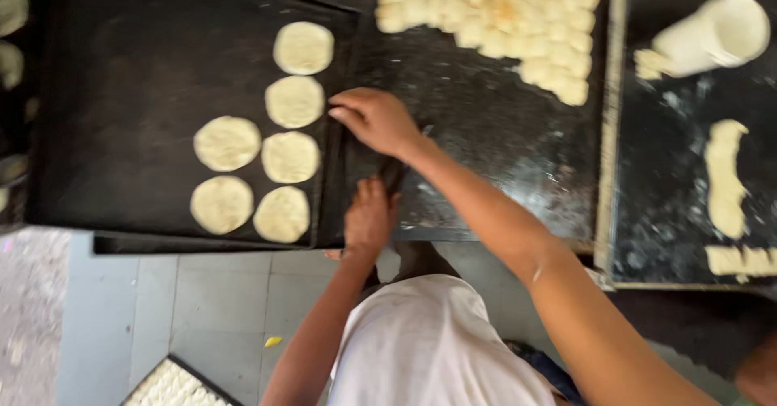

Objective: The person flattens balls of dough using a rolling pin and places the resulting discs onto a metal baking tray.

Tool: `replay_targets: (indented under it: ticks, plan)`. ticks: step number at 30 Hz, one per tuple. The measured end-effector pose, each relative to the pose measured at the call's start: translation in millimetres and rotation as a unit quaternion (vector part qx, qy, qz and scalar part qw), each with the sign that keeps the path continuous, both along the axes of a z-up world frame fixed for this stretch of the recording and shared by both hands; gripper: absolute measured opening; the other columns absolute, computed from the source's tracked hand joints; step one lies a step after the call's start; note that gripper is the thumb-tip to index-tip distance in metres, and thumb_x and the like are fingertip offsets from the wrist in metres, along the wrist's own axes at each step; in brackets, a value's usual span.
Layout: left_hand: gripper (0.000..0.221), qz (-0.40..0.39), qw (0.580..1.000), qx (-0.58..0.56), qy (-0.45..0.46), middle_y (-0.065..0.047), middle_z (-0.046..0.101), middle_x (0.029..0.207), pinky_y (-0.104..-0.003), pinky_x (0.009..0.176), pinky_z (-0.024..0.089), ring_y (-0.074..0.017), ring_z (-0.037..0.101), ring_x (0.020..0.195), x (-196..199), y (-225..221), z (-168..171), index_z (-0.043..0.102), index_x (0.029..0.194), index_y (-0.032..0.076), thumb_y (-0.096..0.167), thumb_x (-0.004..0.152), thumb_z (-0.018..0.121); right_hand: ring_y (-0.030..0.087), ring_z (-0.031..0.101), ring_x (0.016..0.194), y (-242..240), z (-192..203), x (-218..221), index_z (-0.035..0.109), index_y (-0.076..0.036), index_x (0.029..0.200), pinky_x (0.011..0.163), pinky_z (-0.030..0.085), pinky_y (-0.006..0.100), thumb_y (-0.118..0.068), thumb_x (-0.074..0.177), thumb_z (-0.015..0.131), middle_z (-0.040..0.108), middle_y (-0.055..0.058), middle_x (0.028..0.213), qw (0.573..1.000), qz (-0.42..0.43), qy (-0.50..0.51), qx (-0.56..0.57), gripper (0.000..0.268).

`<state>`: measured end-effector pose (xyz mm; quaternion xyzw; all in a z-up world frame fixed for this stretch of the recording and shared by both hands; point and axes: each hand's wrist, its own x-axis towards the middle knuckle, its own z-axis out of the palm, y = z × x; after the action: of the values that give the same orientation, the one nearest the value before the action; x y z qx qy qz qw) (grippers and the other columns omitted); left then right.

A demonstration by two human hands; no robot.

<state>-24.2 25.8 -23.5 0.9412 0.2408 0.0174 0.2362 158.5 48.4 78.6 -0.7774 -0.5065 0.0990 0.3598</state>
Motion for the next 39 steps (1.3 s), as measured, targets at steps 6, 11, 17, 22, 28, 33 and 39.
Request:
replay_targets:
  ticks: [6, 11, 17, 22, 28, 33, 39]
  plan:
    - [0.059, 0.003, 0.998, 0.065, -0.016, -0.021, 0.06, 0.112, -0.038, 0.063, 0.062, -0.0343, 0.072, 0.089, 6.4, -5.6, 24.0, 0.053, 0.13, -0.006, 0.043, 0.099, 0.063, 0.043, 0.064, 0.108, -92.0, -56.1, 181.1, 0.058, 0.007, 0.138, 0.09, 0.053, 0.048, -0.01, 0.093, 0.073, 0.064, 0.024, 0.131, 0.944, -0.257, -0.208, 0.011, 0.051]
    - [0.061, 0.035, 0.997, 0.072, -0.003, -0.021, 0.06, 0.108, -0.041, 0.059, 0.06, -0.0358, 0.072, 0.083, 16.8, -10.3, 27.7, 0.053, 0.13, -0.005, 0.045, 0.097, 0.065, 0.037, 0.063, 0.124, -73.3, -106.2, 251.8, 0.058, -0.009, 0.141, 0.104, 0.053, 0.045, 0.0, 0.091, 0.065, 0.063, 0.015, 0.14, 0.958, -0.162, -0.222, -0.082, 0.051]
    - [0.06, 0.089, 0.991, 0.103, -0.013, -0.021, 0.059, 0.108, -0.044, 0.058, 0.059, -0.0379, 0.071, 0.082, 23.0, -23.8, 26.8, 0.053, 0.132, -0.005, 0.045, 0.101, 0.065, 0.036, 0.048, 0.148, -145.7, -85.7, 148.6, 0.048, -0.006, 0.154, 0.127, 0.037, 0.048, 0.008, 0.101, 0.054, 0.05, 0.017, 0.157, 0.975, -0.145, -0.122, 0.114, 0.055]
    - [0.062, 0.113, 0.989, 0.094, 0.009, -0.021, 0.059, 0.108, -0.044, 0.057, 0.059, -0.0384, 0.071, 0.08, 23.3, -28.7, 28.6, 0.052, 0.134, -0.007, 0.045, 0.102, 0.065, 0.052, 0.029, 0.145, -233.2, -77.9, 35.9, 0.045, 0.001, 0.152, 0.119, 0.025, 0.058, -0.002, 0.093, 0.061, 0.036, 0.03, 0.157, 0.987, -0.012, -0.154, -0.049, 0.061]
    - [0.062, 0.125, 0.986, 0.109, 0.003, -0.022, 0.06, 0.112, -0.042, 0.058, 0.06, -0.0375, 0.072, 0.082, 29.2, -30.7, 28.6, 0.051, 0.134, -0.006, 0.046, 0.103, 0.064, 0.043, 0.047, 0.142, -192.9, -73.5, 78.9, 0.06, -0.001, 0.135, 0.112, 0.042, 0.052, 0.001, 0.091, 0.062, 0.049, 0.019, 0.153, 0.975, -0.011, -0.144, -0.169, 0.044]
    - [0.063, 0.132, 0.984, 0.118, -0.018, -0.022, 0.06, 0.115, -0.042, 0.059, 0.06, -0.0379, 0.072, 0.086, 28.6, -27.8, 21.9, 0.052, 0.133, -0.006, 0.047, 0.102, 0.065, 0.038, 0.053, 0.143, -164.3, -63.7, 102.1, 0.059, 0.002, 0.132, 0.114, 0.049, 0.038, 0.006, 0.102, 0.054, 0.05, 0.02, 0.159, 0.997, -0.025, -0.069, 0.009, 0.03]
    - [0.061, 0.142, 0.986, 0.091, -0.001, -0.021, 0.06, 0.115, -0.043, 0.061, 0.06, -0.0378, 0.072, 0.086, 28.3, -28.5, 25.4, 0.052, 0.133, -0.004, 0.046, 0.101, 0.065, 0.039, 0.036, 0.145, -209.9, -56.1, 53.9, 0.039, -0.008, 0.154, 0.12, 0.023, 0.058, -0.023, 0.094, 0.056, 0.038, 0.025, 0.156, 0.956, 0.173, -0.201, -0.128, 0.064]
